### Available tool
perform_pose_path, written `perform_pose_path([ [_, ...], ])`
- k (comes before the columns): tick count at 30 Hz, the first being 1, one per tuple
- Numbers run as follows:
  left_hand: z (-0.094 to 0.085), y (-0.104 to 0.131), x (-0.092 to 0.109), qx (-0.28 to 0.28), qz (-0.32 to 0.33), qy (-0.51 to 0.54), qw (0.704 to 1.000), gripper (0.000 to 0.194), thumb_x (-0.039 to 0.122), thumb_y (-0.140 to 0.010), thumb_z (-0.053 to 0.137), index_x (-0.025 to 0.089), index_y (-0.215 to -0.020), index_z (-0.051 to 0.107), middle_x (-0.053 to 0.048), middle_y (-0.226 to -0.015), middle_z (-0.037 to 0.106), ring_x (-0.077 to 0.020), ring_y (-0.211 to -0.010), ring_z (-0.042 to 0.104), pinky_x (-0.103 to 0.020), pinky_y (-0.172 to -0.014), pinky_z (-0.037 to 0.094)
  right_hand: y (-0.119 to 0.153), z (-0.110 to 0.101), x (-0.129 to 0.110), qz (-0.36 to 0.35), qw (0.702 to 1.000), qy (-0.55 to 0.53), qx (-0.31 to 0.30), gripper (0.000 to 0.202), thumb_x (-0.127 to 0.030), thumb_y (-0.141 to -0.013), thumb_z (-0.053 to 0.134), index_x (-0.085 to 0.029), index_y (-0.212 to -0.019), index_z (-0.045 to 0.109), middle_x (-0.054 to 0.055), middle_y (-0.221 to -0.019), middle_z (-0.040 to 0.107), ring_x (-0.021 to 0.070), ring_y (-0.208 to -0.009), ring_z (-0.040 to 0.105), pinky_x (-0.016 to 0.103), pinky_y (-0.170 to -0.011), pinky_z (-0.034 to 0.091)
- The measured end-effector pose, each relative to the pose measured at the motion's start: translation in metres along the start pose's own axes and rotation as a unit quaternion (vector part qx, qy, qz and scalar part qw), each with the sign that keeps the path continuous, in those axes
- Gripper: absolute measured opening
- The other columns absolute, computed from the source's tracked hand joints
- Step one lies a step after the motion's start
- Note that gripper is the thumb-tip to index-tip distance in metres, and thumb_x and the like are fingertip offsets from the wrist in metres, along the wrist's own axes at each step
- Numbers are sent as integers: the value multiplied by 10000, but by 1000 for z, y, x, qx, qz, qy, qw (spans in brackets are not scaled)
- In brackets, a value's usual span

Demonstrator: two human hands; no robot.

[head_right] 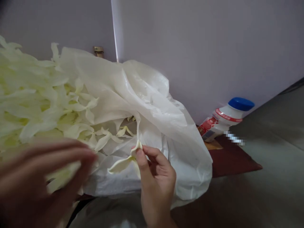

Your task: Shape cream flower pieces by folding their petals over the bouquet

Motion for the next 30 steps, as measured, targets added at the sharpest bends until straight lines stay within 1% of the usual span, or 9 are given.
perform_pose_path([
  [2,32,11,18,-78,64,-34,994,179,123,-870,737,242,-999,775,4,-939,788,-120,-759,742,-161,-767,634,3,6,-4,7,999,-28,-23,136,-345,-725,900,-237,-743,820,53,-758,839,195,-652,798,239,-601,643],
  [5,51,16,17,-68,52,-18,996,112,100,-881,718,201,-927,736,-6,-922,788,-107,-828,753,-134,-832,613,6,15,-7,36,993,-60,-99,96,-366,-762,877,-276,-746,845,44,-712,833,204,-632,805,223,-572,646],
  [8,54,14,6,-56,9,23,998,82,119,-835,782,192,-834,744,12,-822,775,-90,-757,746,-105,-752,609,8,14,-8,41,989,-55,-133,99,-399,-797,855,-305,-824,866,54,-771,846,205,-665,820,201,-603,649],
  [11,53,11,-2,-68,-41,90,993,92,121,-815,808,205,-822,771,23,-799,784,-90,-731,749,-105,-708,610,10,10,-9,21,990,-56,-128,87,-387,-789,868,-317,-842,868,43,-835,851,185,-703,827,165,-670,641],
  [15,55,11,-5,-98,-81,143,982,110,106,-816,791,217,-816,791,23,-774,787,-103,-711,753,-129,-672,614,11,11,-10,8,991,-58,-124,54,-377,-785,873,-336,-818,865,21,-822,849,166,-692,824,131,-665,625],
  [19,55,14,-1,-77,-36,87,993,122,68,-810,747,187,-821,768,14,-785,775,-81,-718,742,-103,-691,593,12,10,-9,-12,992,-26,-121,67,-325,-790,864,-365,-844,862,-4,-813,849,159,-672,821,128,-645,626],
  [22,56,19,7,-52,27,9,998,123,35,-802,682,150,-806,726,-3,-785,746,-71,-735,717,-102,-728,577,14,5,-15,-88,990,63,-94,241,-179,-786,825,-398,-884,856,-42,-828,852,156,-707,824,146,-677,644],
  [26,61,23,5,-51,24,-3,998,138,22,-804,628,152,-801,675,4,-781,714,-66,-745,678,-117,-725,550,15,3,-29,-183,966,164,-85,338,-87,-752,776,-352,-945,856,-41,-847,853,150,-663,813,155,-663,653],
  [30,69,26,-6,-100,-6,25,995,137,37,-828,607,168,-812,641,13,-769,680,-86,-719,651,-166,-666,529,1,8,-27,-113,967,171,-151,266,-67,-699,725,-266,-820,854,-23,-697,828,134,-528,775,109,-552,610],
])
Point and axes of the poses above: each hand's wrist, its own y-axis away from the middle knuckle, its own z-axis out of the palm, x = y × z, the point moved 6 cm from there along -y, towards the middle knuckle
